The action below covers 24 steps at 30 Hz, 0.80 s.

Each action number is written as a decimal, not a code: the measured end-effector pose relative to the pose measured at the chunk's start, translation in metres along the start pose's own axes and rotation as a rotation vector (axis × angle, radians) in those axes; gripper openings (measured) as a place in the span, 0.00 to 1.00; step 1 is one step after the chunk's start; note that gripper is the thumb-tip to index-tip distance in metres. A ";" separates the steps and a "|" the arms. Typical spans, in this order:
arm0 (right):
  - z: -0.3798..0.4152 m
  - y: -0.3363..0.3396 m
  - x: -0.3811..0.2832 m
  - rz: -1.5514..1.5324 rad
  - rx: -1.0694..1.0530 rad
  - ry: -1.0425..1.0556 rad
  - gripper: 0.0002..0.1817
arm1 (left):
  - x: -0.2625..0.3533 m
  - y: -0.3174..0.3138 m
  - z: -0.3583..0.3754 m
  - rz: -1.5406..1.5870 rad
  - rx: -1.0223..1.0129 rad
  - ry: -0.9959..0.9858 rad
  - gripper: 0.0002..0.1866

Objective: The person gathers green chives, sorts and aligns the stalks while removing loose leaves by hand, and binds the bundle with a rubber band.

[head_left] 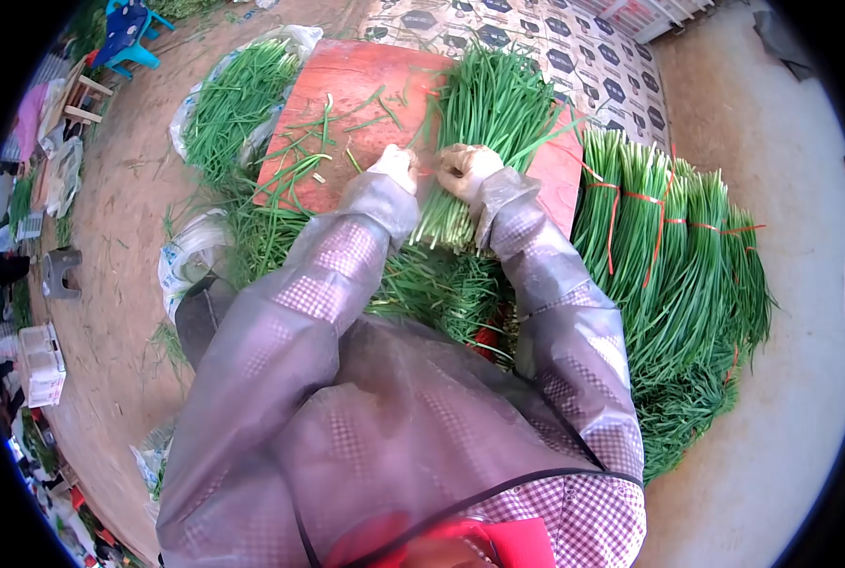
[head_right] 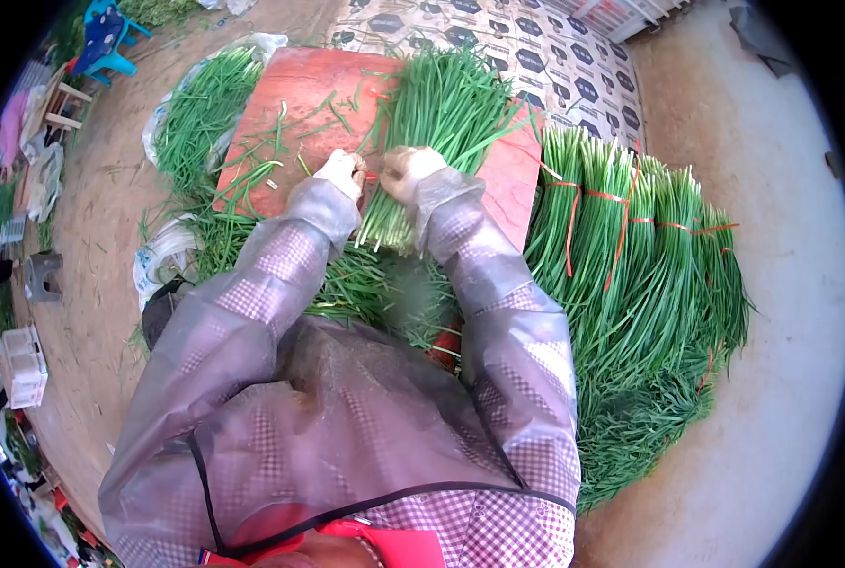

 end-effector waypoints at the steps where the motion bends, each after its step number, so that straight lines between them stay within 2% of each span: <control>1: 0.000 0.000 0.001 -0.021 0.018 0.023 0.09 | 0.001 0.001 0.000 -0.001 0.002 -0.001 0.09; 5: 0.001 -0.002 0.001 -0.038 0.058 0.032 0.08 | -0.012 -0.016 -0.010 0.074 0.010 -0.043 0.08; 6: 0.000 -0.001 0.000 -0.038 0.059 0.032 0.08 | -0.027 -0.031 -0.020 0.205 0.021 -0.015 0.07; 7: 0.000 0.000 -0.001 -0.005 0.002 -0.015 0.11 | -0.036 -0.040 -0.025 0.336 0.032 0.013 0.07; 8: 0.000 0.000 -0.001 0.029 -0.055 -0.062 0.14 | -0.036 -0.039 -0.025 0.336 0.031 0.013 0.07; 10: -0.002 0.000 -0.001 0.044 -0.060 -0.068 0.14 | -0.037 -0.040 -0.024 0.767 -0.094 0.149 0.07; 11: -0.003 0.000 -0.004 0.058 -0.064 -0.073 0.14 | -0.035 -0.038 -0.023 0.766 -0.094 0.148 0.07; 13: -0.005 0.001 -0.008 0.088 -0.088 -0.104 0.13 | -0.031 -0.035 -0.020 1.086 -0.158 0.214 0.08; 15: -0.006 -0.002 -0.007 0.118 -0.113 -0.135 0.13 | -0.020 -0.027 -0.011 1.110 -0.157 0.214 0.09; 17: -0.007 -0.008 -0.003 0.166 -0.007 -0.076 0.12 | -0.017 -0.025 -0.009 1.136 -0.158 0.215 0.10; 24: -0.009 -0.006 -0.007 0.166 -0.040 -0.035 0.13 | -0.012 -0.016 -0.003 1.310 -0.218 0.317 0.11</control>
Point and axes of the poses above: each hand's wrist, its own z-axis away from the middle knuckle, its own y-axis out of the back of the hand, x = y × z, the point moved 1 cm from there along -z, towards the middle knuckle, and after that the axes turned 8 degrees about -x, right-handed, at the moved point
